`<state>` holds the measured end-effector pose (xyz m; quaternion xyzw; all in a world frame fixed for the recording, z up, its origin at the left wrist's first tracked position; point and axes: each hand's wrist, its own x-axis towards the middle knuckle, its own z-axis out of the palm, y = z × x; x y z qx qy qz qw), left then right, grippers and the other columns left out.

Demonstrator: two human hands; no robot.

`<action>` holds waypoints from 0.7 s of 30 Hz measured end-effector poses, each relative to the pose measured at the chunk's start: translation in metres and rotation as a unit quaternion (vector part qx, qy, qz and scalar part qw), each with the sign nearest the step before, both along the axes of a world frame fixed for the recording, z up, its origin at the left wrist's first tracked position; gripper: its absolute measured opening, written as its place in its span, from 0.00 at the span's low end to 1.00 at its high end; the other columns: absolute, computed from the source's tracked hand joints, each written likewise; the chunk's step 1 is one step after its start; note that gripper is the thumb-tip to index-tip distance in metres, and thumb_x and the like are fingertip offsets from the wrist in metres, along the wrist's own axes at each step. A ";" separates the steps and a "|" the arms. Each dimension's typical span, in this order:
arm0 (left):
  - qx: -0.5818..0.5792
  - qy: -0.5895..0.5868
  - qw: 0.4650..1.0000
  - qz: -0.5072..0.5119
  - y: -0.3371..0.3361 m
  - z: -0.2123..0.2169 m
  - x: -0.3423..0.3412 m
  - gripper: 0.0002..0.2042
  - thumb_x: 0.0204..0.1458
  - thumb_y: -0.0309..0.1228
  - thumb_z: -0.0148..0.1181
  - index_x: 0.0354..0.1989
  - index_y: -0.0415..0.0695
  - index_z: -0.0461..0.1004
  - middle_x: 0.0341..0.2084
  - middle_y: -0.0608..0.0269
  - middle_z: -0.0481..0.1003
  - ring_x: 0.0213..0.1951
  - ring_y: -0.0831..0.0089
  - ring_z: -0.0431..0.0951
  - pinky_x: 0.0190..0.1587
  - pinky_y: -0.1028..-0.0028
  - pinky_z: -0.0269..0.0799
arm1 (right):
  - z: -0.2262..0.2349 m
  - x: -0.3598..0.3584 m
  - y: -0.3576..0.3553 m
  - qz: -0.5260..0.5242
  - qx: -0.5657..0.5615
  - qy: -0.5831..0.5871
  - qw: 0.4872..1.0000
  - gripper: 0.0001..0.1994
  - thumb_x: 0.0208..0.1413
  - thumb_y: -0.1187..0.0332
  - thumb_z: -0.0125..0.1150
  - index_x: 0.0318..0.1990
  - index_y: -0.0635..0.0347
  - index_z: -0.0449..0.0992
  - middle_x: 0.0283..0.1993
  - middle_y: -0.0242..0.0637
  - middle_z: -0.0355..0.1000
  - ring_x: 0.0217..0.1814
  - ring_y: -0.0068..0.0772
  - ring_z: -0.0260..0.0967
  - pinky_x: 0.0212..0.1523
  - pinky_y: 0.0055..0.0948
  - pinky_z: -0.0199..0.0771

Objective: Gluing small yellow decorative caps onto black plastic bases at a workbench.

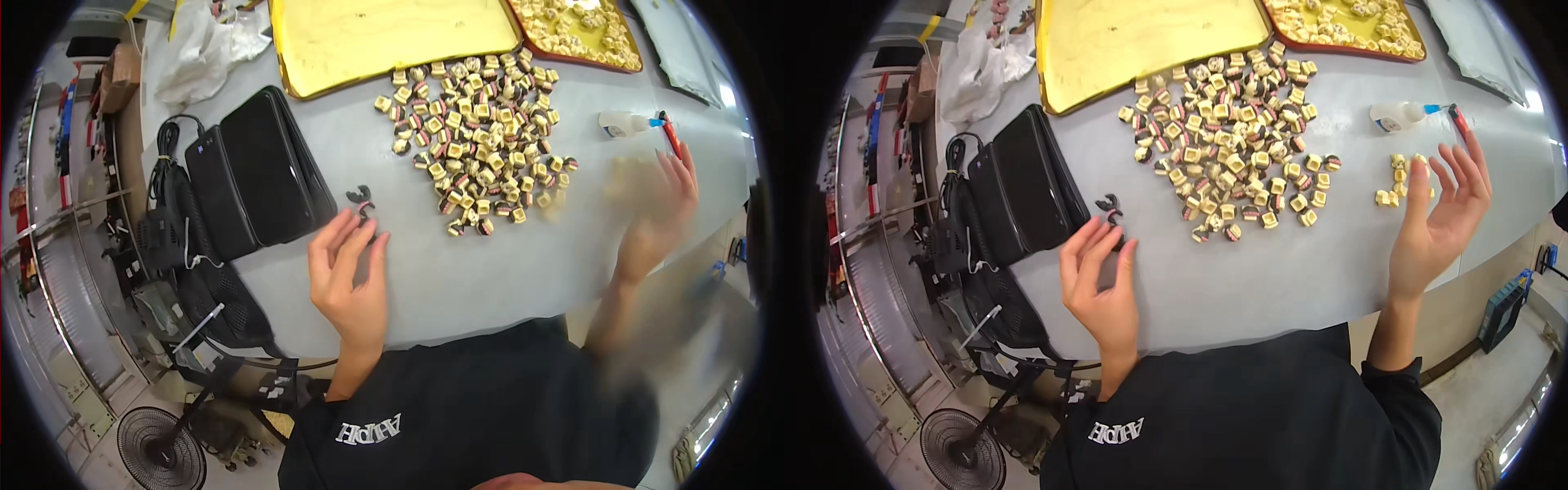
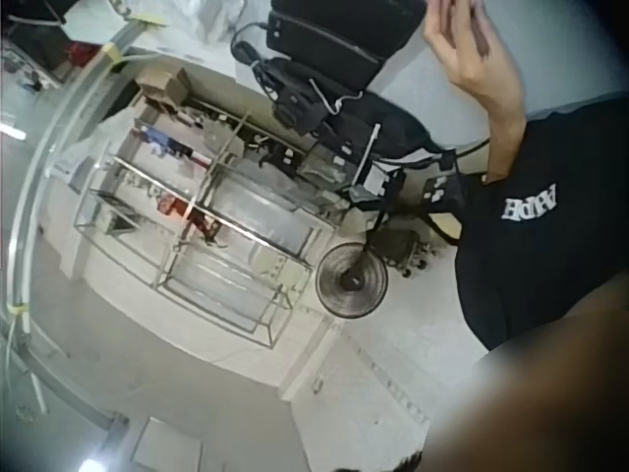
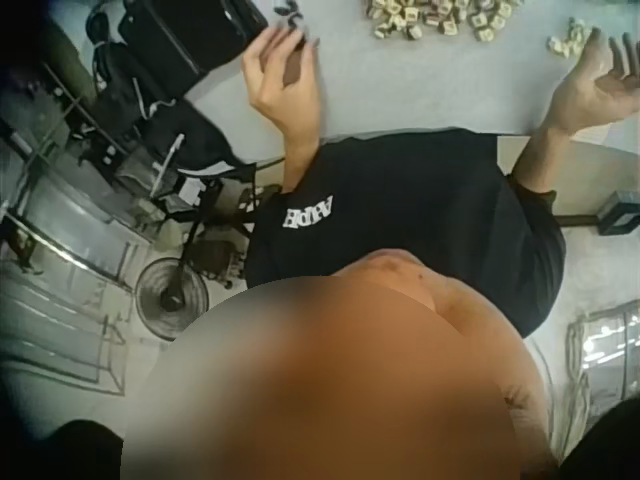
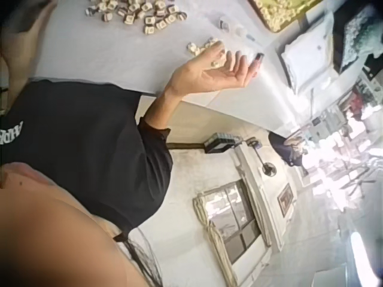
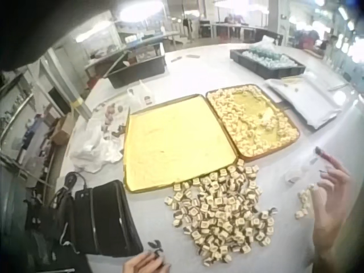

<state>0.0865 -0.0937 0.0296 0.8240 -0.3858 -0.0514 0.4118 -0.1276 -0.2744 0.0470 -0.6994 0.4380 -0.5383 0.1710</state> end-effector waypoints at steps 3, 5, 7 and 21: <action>-0.037 -0.001 0.999 -0.023 0.000 -0.005 0.000 0.11 0.37 0.13 0.61 0.32 0.37 0.76 0.39 0.54 0.69 0.41 0.63 0.75 0.42 0.72 0.74 | 0.004 0.001 -0.012 0.005 0.049 0.077 0.996 0.19 0.50 0.78 0.56 0.50 0.63 0.60 0.59 0.43 0.54 0.55 0.31 0.59 0.52 0.30 0.63; -0.049 0.000 0.999 -0.021 0.000 -0.002 0.000 0.11 0.37 0.13 0.60 0.32 0.37 0.76 0.40 0.53 0.69 0.41 0.63 0.75 0.43 0.71 0.74 | 0.002 -0.002 -0.019 0.005 0.047 0.112 0.993 0.19 0.50 0.77 0.56 0.50 0.64 0.61 0.58 0.42 0.56 0.53 0.30 0.60 0.52 0.31 0.63; -0.062 0.012 0.998 -0.020 0.001 0.000 -0.002 0.11 0.37 0.13 0.60 0.31 0.36 0.76 0.41 0.52 0.69 0.41 0.62 0.75 0.44 0.70 0.73 | -0.001 -0.005 -0.025 0.001 0.055 0.191 0.980 0.18 0.50 0.76 0.57 0.49 0.64 0.62 0.56 0.40 0.59 0.51 0.29 0.62 0.52 0.31 0.62; -0.242 0.710 0.657 -0.077 0.024 0.001 0.013 0.14 0.51 0.34 0.55 0.33 0.32 0.71 0.46 0.48 0.67 0.49 0.66 0.70 0.49 0.76 0.70 | 0.003 -0.003 -0.013 0.110 0.140 0.124 0.976 0.10 0.52 0.76 0.54 0.42 0.66 0.66 0.43 0.35 0.71 0.41 0.24 0.67 0.43 0.25 0.66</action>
